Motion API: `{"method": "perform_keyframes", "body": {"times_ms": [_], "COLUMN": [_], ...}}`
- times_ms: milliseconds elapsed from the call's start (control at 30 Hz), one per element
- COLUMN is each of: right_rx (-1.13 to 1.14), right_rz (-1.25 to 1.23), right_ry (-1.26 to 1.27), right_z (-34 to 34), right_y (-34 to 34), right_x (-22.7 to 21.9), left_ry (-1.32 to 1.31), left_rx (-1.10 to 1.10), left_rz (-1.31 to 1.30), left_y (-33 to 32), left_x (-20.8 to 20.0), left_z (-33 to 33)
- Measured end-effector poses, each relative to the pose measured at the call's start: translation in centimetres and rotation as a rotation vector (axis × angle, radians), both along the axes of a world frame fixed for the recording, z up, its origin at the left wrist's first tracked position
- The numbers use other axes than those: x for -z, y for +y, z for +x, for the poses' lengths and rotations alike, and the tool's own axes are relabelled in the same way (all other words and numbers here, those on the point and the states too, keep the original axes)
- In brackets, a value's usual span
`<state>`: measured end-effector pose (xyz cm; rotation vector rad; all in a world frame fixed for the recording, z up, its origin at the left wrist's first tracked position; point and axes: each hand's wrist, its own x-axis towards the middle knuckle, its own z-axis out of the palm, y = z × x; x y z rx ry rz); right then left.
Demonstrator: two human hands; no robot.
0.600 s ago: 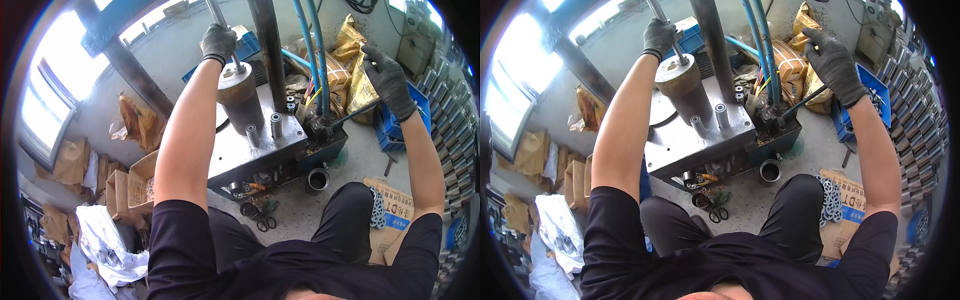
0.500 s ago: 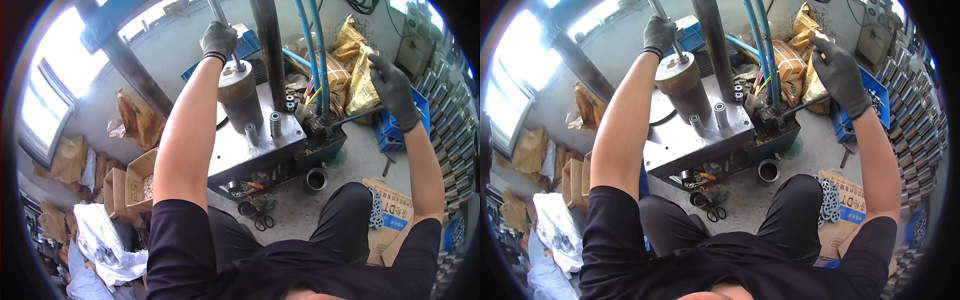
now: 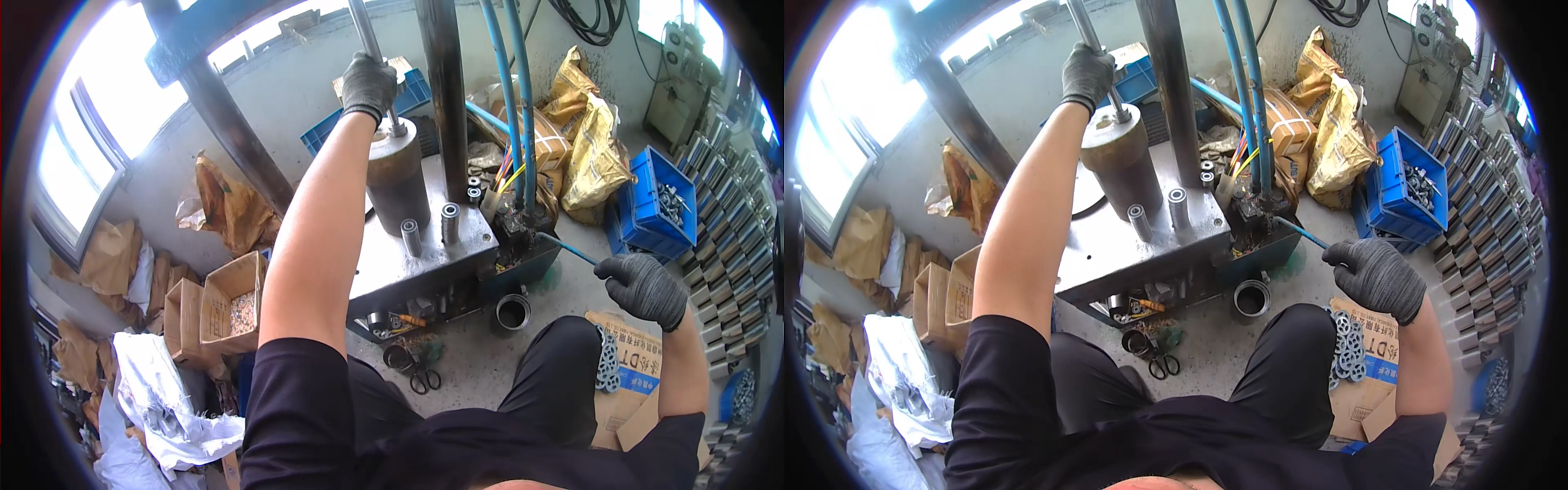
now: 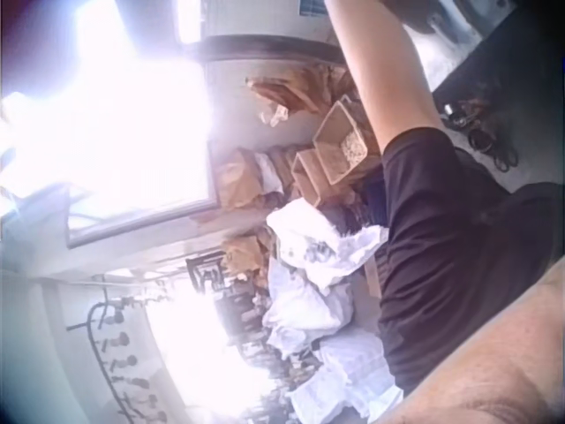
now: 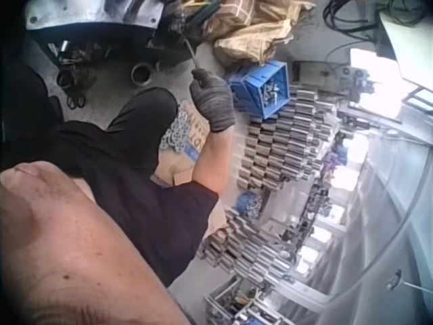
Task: The person assembles metal components using a press machine, placing small gear-like parts and shafts into the machine and operating a lever to press them together.
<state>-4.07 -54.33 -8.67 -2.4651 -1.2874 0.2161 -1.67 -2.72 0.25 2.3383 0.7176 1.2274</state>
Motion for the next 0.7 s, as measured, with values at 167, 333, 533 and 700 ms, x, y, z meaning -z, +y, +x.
{"method": "perform_keyframes", "body": {"times_ms": [167,333,533,700], "right_rx": [0.054,-0.086,0.006,0.085], "right_rz": [0.08,-0.36,-0.124,-0.017], "right_ry": [0.055,0.069,0.118,0.174], "right_z": [-1.1,-1.6,-1.8,-1.9], "right_y": [-0.7,-2.7,-2.2,-1.5], "right_x": [1.4,3.0,2.2,2.0], "left_ry": [0.006,-0.014,0.021,0.001], "left_rx": [0.026,0.034,0.051,0.027], "left_rz": [-0.071,-0.057,-0.062,-0.011], "left_y": [-0.7,-0.3,-0.9,0.5], "left_x": [-0.1,-0.3,-0.4,0.0], "left_z": [-0.8,-0.6,-0.7,-0.2]}}
